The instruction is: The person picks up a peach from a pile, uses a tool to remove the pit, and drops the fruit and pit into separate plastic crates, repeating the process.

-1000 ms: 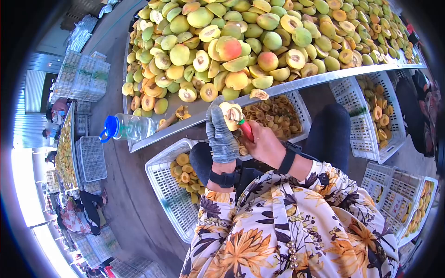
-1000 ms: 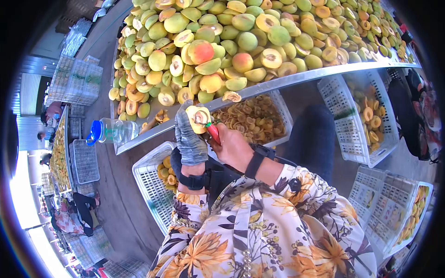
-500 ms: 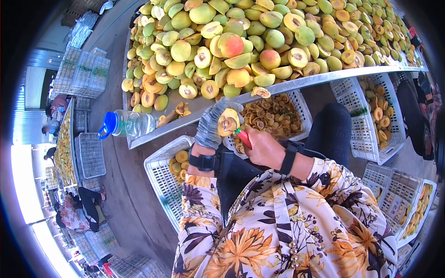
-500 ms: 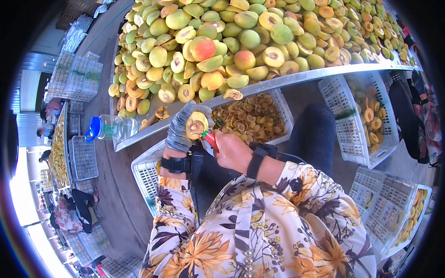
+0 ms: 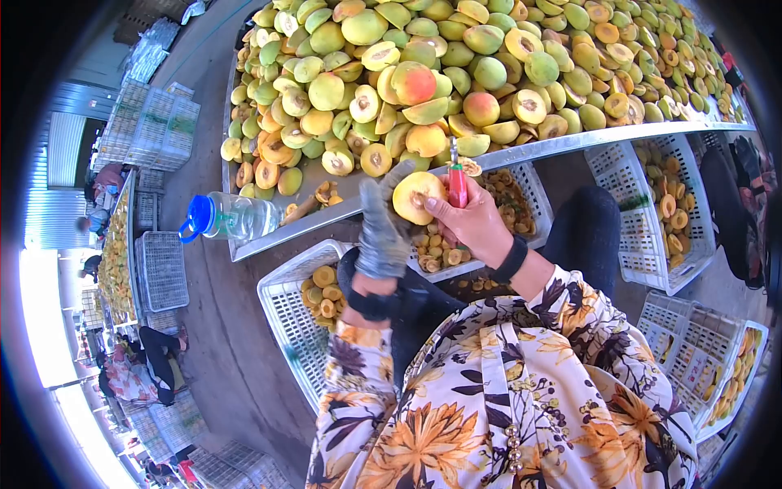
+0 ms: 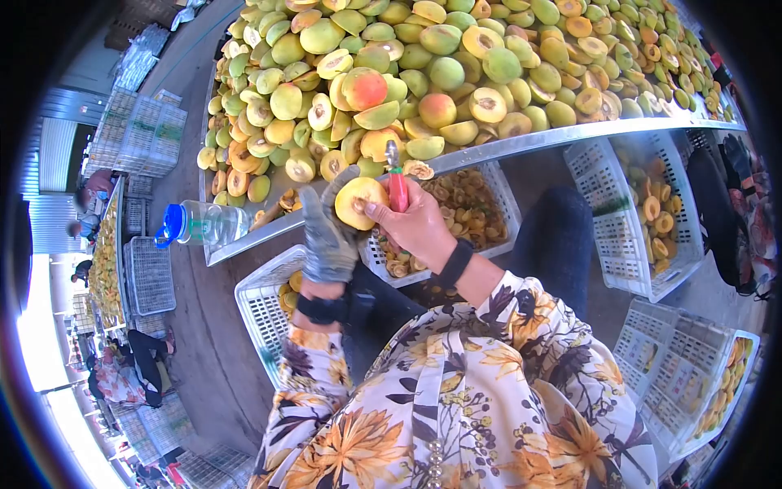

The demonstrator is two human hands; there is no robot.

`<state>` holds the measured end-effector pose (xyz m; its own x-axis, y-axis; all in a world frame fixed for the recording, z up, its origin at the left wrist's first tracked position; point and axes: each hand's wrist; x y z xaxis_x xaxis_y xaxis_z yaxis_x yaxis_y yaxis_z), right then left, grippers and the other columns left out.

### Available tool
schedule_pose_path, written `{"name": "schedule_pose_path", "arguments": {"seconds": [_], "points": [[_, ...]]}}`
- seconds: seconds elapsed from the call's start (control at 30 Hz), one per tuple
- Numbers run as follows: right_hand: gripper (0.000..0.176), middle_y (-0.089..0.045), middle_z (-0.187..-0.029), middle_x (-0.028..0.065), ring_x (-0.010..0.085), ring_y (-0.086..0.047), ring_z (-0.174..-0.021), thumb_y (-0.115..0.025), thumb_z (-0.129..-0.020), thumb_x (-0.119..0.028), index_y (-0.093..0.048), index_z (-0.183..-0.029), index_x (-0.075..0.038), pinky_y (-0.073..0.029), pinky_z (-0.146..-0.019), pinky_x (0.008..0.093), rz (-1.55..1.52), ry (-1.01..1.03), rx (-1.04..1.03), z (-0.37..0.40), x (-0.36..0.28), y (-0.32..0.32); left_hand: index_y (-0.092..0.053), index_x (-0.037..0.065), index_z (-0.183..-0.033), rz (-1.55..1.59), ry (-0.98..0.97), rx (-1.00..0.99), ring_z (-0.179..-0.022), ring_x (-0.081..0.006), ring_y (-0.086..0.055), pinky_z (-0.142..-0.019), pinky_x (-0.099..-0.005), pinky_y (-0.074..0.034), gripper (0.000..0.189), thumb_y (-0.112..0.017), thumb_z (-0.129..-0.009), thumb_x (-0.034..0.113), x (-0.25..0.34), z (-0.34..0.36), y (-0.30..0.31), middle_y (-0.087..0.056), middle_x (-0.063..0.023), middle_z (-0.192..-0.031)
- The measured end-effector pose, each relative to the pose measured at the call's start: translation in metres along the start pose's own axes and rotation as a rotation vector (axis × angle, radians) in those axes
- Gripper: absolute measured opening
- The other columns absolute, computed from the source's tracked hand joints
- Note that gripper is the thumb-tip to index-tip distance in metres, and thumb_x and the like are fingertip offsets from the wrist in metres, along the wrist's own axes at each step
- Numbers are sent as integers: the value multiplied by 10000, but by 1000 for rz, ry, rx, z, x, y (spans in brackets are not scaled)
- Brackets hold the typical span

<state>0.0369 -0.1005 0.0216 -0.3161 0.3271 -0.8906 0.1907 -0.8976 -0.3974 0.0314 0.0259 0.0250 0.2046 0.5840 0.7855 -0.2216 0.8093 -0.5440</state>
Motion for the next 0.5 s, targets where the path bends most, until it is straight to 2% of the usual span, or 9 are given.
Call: {"name": "schedule_pose_path", "arguments": {"seconds": [0.03,0.1,0.13,0.17,0.23,0.27,0.33,0.4,0.5], "points": [[283,-518,-624,8,59,-440,-405,-611,-824,-192,-477,-1026,-46,-346,-339,184,-2,-1,-1,0,2,-4,-479,70,-1110,-2,0,2,-720,-160,-599,-487,-236,-493,706,-346,-782,681,-8,-2,12,-593,-116,-890],[244,-510,-578,16,81,-438,-371,-623,-813,-189,-474,-955,-58,-340,-310,228,-198,-144,71,4,8,-17,-511,56,-1059,354,188,-543,-720,-157,-598,-514,-241,-499,685,-358,-789,667,-28,-8,42,-603,-99,-818],[190,-506,-566,10,74,-441,-366,-585,-837,-173,-471,-940,-62,-340,-311,217,-130,-168,89,6,12,-23,-557,49,-950,213,257,-391,-606,-155,-585,-479,-255,-485,648,-363,-801,649,-19,-4,45,-598,-79,-706],[199,-520,-557,64,166,-481,-374,-591,-823,-166,-474,-924,-40,-375,-342,288,35,-147,96,6,17,-23,-557,49,-950,216,251,-387,-606,-155,-585,-479,-255,-485,648,-363,-801,649,-27,-10,46,-598,-79,-706],[245,-523,-561,158,312,-523,-453,-614,-786,-170,-472,-890,1,-411,-433,375,663,547,187,7,35,-18,-577,57,-857,120,-111,433,-516,-162,-565,-442,-253,-469,602,-371,-817,622,-47,-33,46,-593,-74,-667],[245,-523,-561,158,312,-523,-453,-614,-786,-170,-472,-890,1,-411,-433,375,661,550,188,11,30,-15,-581,48,-861,120,-150,541,-496,-170,-566,-410,-239,-453,585,-384,-828,598,-33,-24,28,-595,-68,-656],[249,-507,-588,228,403,-528,-569,-622,-746,-157,-472,-836,20,-417,-522,414,836,268,13,23,21,-7,-584,40,-875,21,-82,430,-584,-142,-569,-512,-235,-467,550,-422,-833,564,-18,-6,26,-598,-59,-723],[226,-509,-591,233,400,-532,-576,-612,-744,-142,-470,-815,18,-418,-524,410,845,244,-16,30,22,-4,-593,21,-900,-84,-93,317,-718,-114,-570,-648,-230,-478,522,-441,-853,518,-19,-3,24,-603,-62,-836],[186,-508,-594,239,395,-541,-593,-593,-737,-109,-461,-761,20,-414,-523,408,885,210,-56,33,24,-2,-596,1,-929,-165,-202,285,-736,-127,-573,-672,-239,-475,539,-422,-866,507,-28,-4,16,-608,-68,-835]]}}
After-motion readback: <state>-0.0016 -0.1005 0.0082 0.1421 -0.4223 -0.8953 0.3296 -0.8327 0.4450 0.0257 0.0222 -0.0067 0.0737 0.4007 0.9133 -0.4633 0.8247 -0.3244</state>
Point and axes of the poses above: each hand's wrist, its own z-axis away from the middle knuckle, its own y-axis out of the back of the hand, x = y × z
